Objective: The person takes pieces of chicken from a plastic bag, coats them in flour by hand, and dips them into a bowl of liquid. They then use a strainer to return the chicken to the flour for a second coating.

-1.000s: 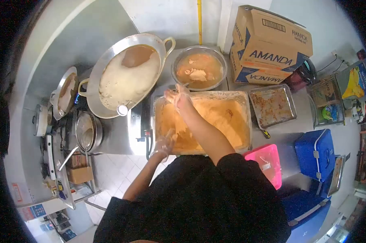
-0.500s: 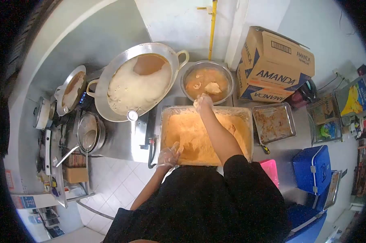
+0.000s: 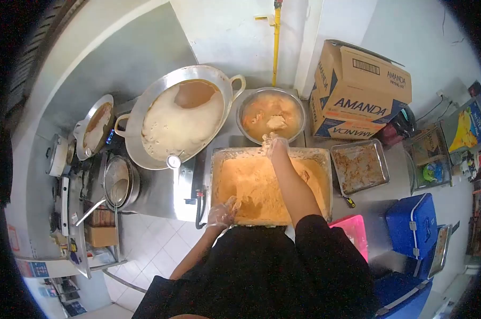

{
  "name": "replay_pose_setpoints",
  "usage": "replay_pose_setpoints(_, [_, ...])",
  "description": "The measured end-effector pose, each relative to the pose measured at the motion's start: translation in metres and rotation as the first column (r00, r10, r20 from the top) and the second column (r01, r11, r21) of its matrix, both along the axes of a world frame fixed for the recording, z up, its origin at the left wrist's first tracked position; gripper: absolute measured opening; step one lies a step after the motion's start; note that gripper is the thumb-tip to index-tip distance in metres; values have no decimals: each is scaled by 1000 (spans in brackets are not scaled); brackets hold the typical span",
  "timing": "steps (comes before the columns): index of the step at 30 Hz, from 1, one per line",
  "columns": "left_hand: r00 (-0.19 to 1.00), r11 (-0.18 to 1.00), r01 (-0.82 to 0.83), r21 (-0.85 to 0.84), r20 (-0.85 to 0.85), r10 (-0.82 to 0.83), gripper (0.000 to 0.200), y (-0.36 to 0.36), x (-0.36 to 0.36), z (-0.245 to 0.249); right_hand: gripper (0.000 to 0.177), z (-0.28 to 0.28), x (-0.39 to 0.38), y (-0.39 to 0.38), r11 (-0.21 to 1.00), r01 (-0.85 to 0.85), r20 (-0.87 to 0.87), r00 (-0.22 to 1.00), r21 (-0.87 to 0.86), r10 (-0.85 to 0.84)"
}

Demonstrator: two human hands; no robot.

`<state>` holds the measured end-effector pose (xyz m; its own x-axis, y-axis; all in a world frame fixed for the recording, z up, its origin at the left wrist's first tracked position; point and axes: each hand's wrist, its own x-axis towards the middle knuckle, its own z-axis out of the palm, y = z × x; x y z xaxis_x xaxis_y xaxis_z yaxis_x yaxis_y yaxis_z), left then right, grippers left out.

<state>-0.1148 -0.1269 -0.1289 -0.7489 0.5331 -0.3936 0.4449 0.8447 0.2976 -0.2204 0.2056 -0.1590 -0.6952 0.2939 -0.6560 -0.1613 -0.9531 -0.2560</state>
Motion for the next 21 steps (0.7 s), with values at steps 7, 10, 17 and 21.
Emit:
replay_pose_setpoints(7, [977, 986, 157, 48, -156, -148, 53, -16, -1, -54, 21, -122, -44, 28, 981, -163, 10, 987, 105, 163])
replay_pose_setpoints(10, [985, 990, 118, 72, -135, -107, 53, -17, -2, -51, 20, -17, -3, -10, 965, -121, 137, 986, 232, 91])
replay_pose_setpoints(17, [997, 998, 48, -28, -57, -50, 50, -4, 2, -4, 10, -19, 0, -3, 986, 59, 132, 988, 157, -80])
replay_pose_setpoints(21, [969, 976, 150, 160, -219, -113, 48, -14, 0, -46, 11, -15, -8, 12, 996, -75, 124, 990, 58, 67])
